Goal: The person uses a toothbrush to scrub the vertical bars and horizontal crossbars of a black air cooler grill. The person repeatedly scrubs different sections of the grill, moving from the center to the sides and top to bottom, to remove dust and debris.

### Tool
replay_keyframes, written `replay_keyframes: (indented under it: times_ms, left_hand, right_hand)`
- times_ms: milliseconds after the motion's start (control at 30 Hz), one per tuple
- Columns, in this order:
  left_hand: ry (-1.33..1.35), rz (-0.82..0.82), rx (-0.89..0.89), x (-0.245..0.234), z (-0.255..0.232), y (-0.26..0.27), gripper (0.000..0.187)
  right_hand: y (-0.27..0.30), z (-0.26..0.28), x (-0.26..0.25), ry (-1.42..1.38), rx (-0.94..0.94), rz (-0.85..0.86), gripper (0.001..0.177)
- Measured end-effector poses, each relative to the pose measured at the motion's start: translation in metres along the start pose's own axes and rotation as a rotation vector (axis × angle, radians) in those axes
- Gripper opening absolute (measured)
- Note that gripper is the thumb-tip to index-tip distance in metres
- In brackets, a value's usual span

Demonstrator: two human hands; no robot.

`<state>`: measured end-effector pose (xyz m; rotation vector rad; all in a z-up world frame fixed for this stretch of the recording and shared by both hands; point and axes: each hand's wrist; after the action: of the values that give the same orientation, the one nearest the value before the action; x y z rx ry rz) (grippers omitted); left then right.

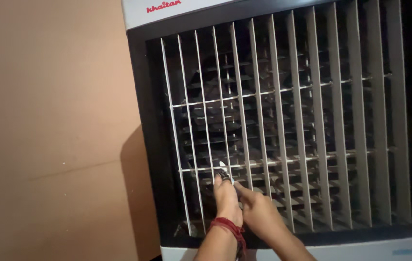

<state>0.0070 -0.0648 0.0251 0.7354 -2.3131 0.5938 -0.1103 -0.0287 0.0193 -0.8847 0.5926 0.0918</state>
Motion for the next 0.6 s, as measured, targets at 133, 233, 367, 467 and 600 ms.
replay_keyframes:
  times_ms: [133,233,367,467,600]
  left_hand:
    - [-0.045,-0.063,0.022,0.000,0.009,-0.011,0.043]
    - [-0.045,-0.031,0.053,-0.006,0.017,-0.023,0.035]
    - [0.000,0.032,0.126,-0.010,0.021,-0.036,0.025]
    - [0.016,-0.042,0.048,-0.004,0.016,-0.029,0.021]
    - [0.026,-0.015,0.085,-0.002,0.014,-0.022,0.019]
  right_hand:
    - [0.010,0.006,-0.030,0.321,0.049,0.105,0.063]
    - [0.022,0.025,-0.034,0.525,0.084,0.131,0.070]
    - [0.017,0.030,-0.024,0.529,0.040,0.129,0.067]
    - [0.001,0.013,-0.023,0.309,-0.041,0.037,0.061]
    - [-0.007,-0.012,-0.023,0.041,-0.095,0.077,0.054]
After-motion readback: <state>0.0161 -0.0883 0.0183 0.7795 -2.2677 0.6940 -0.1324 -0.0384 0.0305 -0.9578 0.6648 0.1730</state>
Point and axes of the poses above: each hand's wrist, its own y-axis away from the middle knuckle, its own x-axis out of the palm, z = x × y, and after that the axes turned 4 degrees about y, right-handed
